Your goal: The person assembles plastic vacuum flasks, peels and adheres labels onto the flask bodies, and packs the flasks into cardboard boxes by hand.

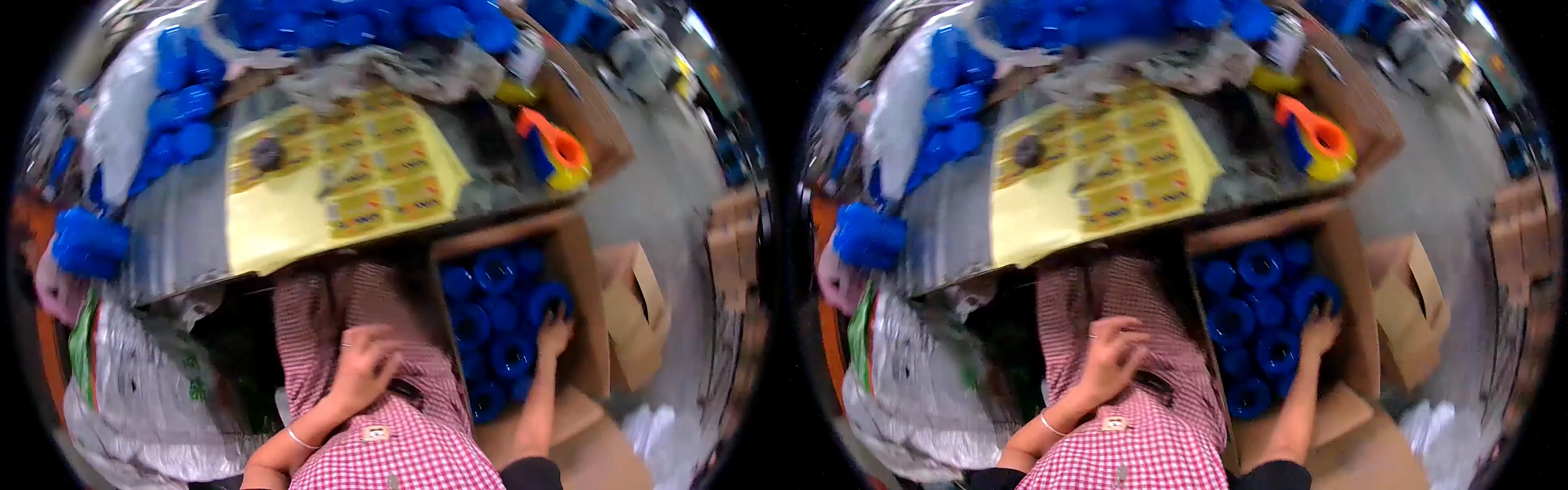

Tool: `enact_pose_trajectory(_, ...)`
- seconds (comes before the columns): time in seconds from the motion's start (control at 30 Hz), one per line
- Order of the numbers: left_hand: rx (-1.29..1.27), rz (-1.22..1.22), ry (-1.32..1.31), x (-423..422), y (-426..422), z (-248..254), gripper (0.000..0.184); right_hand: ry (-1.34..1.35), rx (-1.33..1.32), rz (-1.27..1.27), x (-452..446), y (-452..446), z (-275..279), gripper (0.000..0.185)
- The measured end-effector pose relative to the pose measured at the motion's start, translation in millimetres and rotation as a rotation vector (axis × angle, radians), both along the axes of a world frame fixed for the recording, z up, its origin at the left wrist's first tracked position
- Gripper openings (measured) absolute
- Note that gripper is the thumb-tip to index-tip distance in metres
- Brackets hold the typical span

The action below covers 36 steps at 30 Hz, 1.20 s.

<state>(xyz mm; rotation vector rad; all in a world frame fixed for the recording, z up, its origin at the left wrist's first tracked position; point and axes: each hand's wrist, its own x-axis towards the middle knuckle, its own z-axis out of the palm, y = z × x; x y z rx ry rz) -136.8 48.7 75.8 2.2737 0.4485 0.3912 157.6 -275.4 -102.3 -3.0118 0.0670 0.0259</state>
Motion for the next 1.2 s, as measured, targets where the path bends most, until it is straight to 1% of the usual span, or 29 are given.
enact_pose_trajectory(0.03,-0.005,-0.027,0.001,0,2,-5,0.026,-0.002,-0.127,0.029,14,-24,-38,0.056)
enact_pose_trajectory(0.07,0.010,-0.051,0.013,-2,6,-11,0.025,0.044,-0.090,-0.006,11,-10,-21,0.061)
enact_pose_trajectory(0.1,-0.004,-0.013,0.004,-5,6,-15,0.025,0.071,-0.119,-0.061,6,2,-18,0.067)
enact_pose_trajectory(0.13,-0.022,0.028,0.009,-7,8,-18,0.024,0.146,0.007,-0.032,5,-5,-36,0.070)
enact_pose_trajectory(0.17,-0.045,0.064,0.004,-10,10,-22,0.024,0.309,0.029,-0.107,9,-16,-75,0.073)
enact_pose_trajectory(0.23,-0.076,0.112,-0.019,-13,17,-32,0.024,0.110,-0.116,0.034,-12,-33,-159,0.084)
enact_pose_trajectory(0.3,-0.105,0.160,-0.026,-18,27,-35,0.024,0.267,-0.023,-0.031,-7,-17,-131,0.088)
enact_pose_trajectory(0.37,-0.092,0.148,-0.119,-27,47,-31,0.023,0.583,-0.016,-0.130,29,-10,-112,0.083)
enact_pose_trajectory(0.43,0.111,0.234,-0.216,-40,89,-26,0.026,0.284,0.101,0.186,56,9,-82,0.063)
enact_pose_trajectory(0.5,0.304,0.305,-0.217,-63,151,-24,0.031,-0.242,0.242,0.484,44,102,19,0.042)
enact_pose_trajectory(0.57,0.480,0.391,-0.052,-92,226,-9,0.027,-0.436,0.390,0.719,24,201,105,0.038)
enact_pose_trajectory(0.6,0.580,0.492,-0.122,-107,272,-3,0.029,-0.433,0.402,0.744,7,248,143,0.038)
enact_pose_trajectory(0.67,0.760,0.697,-0.205,-137,372,26,0.033,-0.360,0.488,1.029,-27,337,202,0.034)
enact_pose_trajectory(0.7,0.863,0.763,-0.280,-158,430,50,0.034,-0.295,0.579,1.148,-43,379,221,0.030)
enact_pose_trajectory(0.73,0.888,0.897,-0.326,-178,475,80,0.036,-0.257,0.570,1.281,-59,421,235,0.031)
enact_pose_trajectory(0.77,1.006,1.036,-0.330,-208,531,94,0.037,-0.202,0.522,1.328,-75,462,239,0.039)
enact_pose_trajectory(0.8,1.104,1.140,-0.300,-240,577,113,0.046,-0.114,0.598,1.429,-94,505,245,0.040)
enact_pose_trajectory(0.83,1.326,1.330,-0.134,-276,630,122,0.058,-0.173,0.630,1.597,-106,549,242,0.042)
enact_pose_trajectory(0.87,1.204,1.437,-0.013,-300,649,148,0.064,-0.179,0.639,1.681,-118,591,237,0.042)
enact_pose_trajectory(0.9,1.074,1.532,0.111,-321,663,170,0.069,-0.221,0.649,1.737,-131,633,226,0.049)
enact_pose_trajectory(0.93,0.972,1.591,0.157,-332,671,182,0.070,-0.190,0.597,1.743,-141,672,216,0.053)
enact_pose_trajectory(0.97,0.864,1.647,0.198,-341,682,186,0.072,-0.304,0.591,1.771,-154,709,214,0.055)
enact_pose_trajectory(1.0,0.833,1.680,0.323,-351,695,177,0.075,-0.424,0.582,1.793,-165,745,212,0.057)
enact_pose_trajectory(1.03,0.809,1.669,0.380,-348,690,172,0.072,-0.519,0.533,1.786,-170,775,205,0.060)
enact_pose_trajectory(1.07,0.890,1.675,0.269,-344,683,166,0.067,-0.606,0.479,1.780,-172,798,194,0.064)
enact_pose_trajectory(1.1,0.967,1.676,0.158,-339,679,161,0.064,-0.596,0.472,1.775,-173,814,182,0.064)
enact_pose_trajectory(1.13,1.219,1.501,-0.112,-338,676,157,0.057,-0.454,0.396,1.737,-172,826,170,0.067)
enact_pose_trajectory(1.17,1.202,1.393,-0.287,-336,665,147,0.055,-0.315,0.322,1.695,-172,834,157,0.070)
enact_pose_trajectory(1.2,1.121,1.406,-0.306,-322,640,143,0.057,-0.501,0.404,1.665,-171,838,143,0.073)
